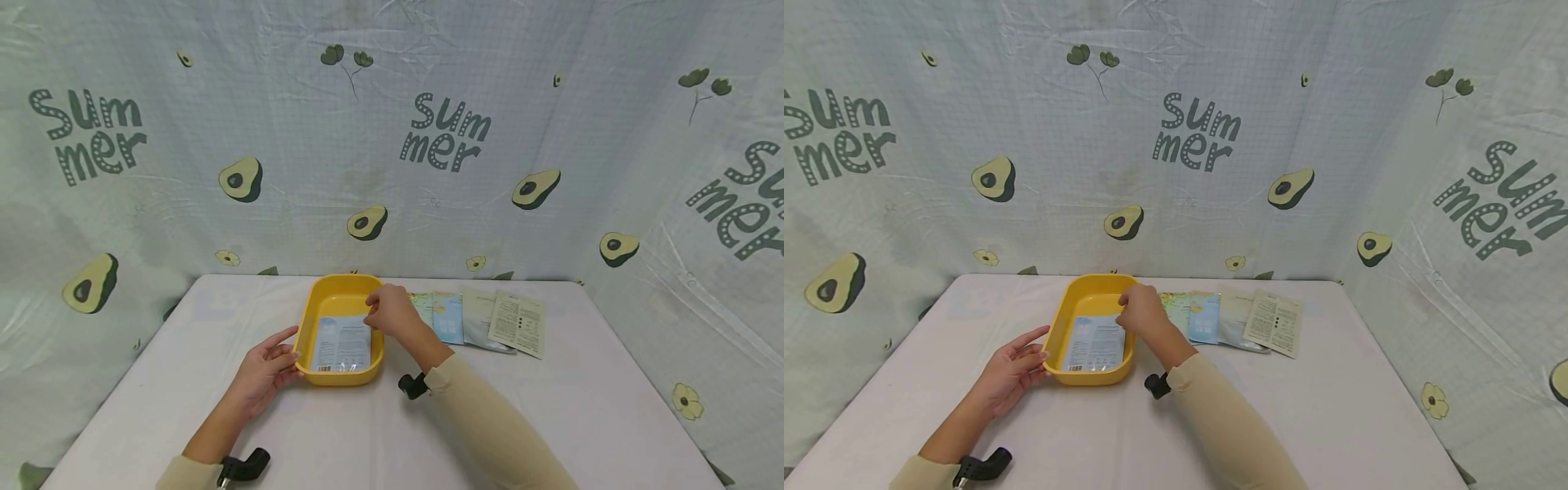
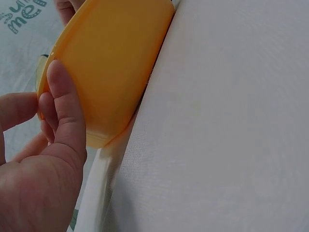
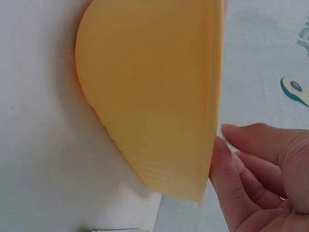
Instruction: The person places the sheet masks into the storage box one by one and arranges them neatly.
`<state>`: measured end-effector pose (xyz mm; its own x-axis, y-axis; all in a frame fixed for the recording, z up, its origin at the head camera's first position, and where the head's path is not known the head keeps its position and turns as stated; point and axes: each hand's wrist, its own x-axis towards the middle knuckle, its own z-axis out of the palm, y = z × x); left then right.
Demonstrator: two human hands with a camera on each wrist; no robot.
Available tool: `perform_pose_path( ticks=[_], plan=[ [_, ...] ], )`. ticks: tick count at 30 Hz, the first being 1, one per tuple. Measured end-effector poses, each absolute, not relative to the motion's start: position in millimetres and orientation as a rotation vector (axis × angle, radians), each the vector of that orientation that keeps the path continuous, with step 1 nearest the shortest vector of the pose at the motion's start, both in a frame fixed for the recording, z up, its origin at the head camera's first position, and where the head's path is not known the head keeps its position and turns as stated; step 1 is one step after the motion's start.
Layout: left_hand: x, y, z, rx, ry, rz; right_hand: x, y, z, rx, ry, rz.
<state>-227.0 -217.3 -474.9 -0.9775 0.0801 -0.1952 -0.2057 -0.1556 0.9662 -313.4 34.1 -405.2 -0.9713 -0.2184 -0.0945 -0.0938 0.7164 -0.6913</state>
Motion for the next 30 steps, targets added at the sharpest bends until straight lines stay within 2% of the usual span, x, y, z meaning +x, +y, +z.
perform_pose_path(
  ticks=[9,30],
  plan=[
    [-228,-216,-473,-0.168,1.913,2.246,-310,70,-424,-0.268,2.484,-1.534],
    [-227,-216,-476,-0.173,1.923,2.247,-298,130,-455,-0.245,2.367,-1.833]
  ],
)
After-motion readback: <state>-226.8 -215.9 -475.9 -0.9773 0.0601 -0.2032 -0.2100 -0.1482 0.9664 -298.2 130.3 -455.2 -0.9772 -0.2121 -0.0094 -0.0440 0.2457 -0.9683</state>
